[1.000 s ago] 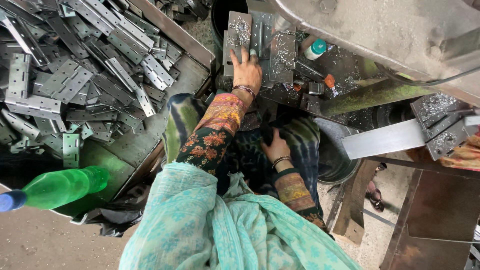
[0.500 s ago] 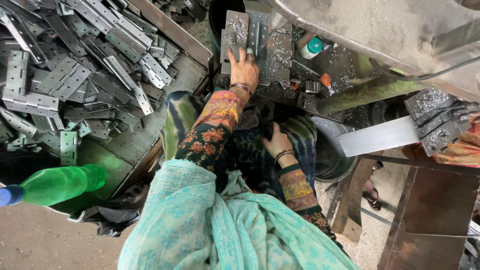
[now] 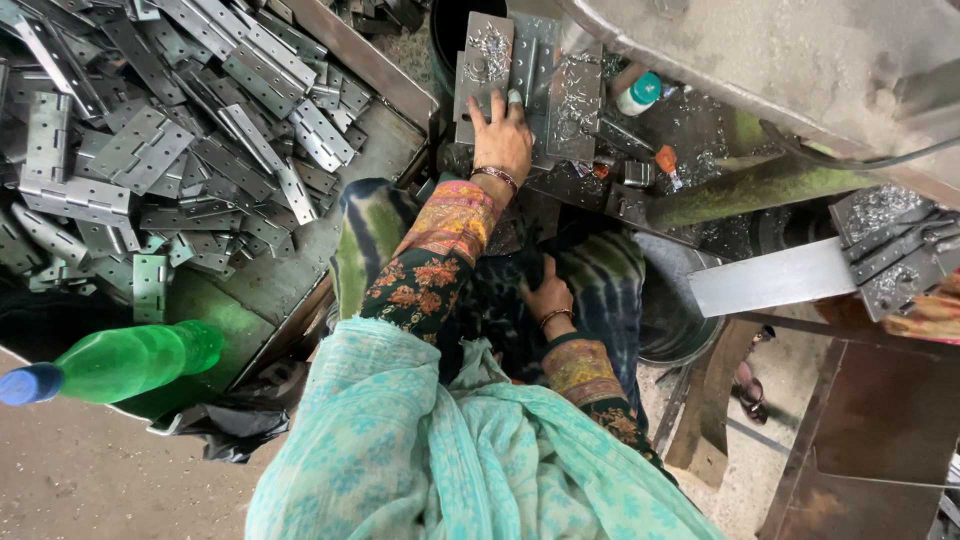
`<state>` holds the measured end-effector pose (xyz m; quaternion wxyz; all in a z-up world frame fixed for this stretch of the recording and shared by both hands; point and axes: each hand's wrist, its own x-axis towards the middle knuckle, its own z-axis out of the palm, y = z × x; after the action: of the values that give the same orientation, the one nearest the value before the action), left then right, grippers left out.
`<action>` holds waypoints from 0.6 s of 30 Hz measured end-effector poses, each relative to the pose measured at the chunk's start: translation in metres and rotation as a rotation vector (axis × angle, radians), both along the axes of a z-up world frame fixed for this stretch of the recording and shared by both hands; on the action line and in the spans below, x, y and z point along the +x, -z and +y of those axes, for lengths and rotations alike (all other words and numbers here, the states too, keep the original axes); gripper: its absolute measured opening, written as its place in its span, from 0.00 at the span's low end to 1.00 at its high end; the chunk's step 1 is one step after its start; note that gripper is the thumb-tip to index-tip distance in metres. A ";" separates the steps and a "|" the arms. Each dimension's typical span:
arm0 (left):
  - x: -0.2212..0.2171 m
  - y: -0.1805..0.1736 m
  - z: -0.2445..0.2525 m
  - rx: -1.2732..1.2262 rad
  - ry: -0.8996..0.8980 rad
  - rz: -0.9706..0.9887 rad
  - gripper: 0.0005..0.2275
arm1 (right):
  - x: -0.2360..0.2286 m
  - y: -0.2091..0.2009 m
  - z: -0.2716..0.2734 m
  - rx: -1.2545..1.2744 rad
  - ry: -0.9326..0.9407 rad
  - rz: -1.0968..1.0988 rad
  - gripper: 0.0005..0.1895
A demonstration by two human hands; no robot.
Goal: The person sits cross-legged and repeatedly picks metal hinge-like parts from a bin, places them on a grinding machine, and presses them against the grinding wheel. The person handles the parts one at a time, turning them over as needed, and returns them to the bin after grinding.
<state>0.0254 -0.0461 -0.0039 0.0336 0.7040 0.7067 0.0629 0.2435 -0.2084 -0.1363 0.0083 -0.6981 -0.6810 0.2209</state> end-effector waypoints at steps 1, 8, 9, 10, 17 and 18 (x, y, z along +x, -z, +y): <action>-0.001 0.000 0.000 0.001 -0.011 -0.019 0.19 | 0.000 0.000 0.001 -0.002 0.004 0.002 0.43; -0.004 0.000 0.001 0.030 -0.006 0.005 0.21 | 0.007 -0.058 0.005 -0.044 -0.090 0.068 0.46; -0.004 0.000 0.006 -0.015 -0.009 0.000 0.21 | 0.009 -0.068 0.009 -0.054 -0.102 0.060 0.45; -0.004 -0.001 0.010 -0.058 -0.011 -0.002 0.21 | 0.010 -0.076 0.014 -0.061 -0.112 0.054 0.45; -0.005 0.006 0.024 -0.009 -0.024 -0.021 0.21 | -0.004 -0.049 0.001 -0.081 0.005 -0.049 0.46; -0.004 0.008 0.025 -0.048 -0.011 -0.029 0.21 | -0.004 -0.038 -0.002 -0.079 0.015 -0.053 0.46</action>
<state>0.0216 -0.0214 -0.0117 0.0603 0.6982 0.7111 0.0565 0.2393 -0.2101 -0.0987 -0.0358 -0.7087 -0.6664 0.2287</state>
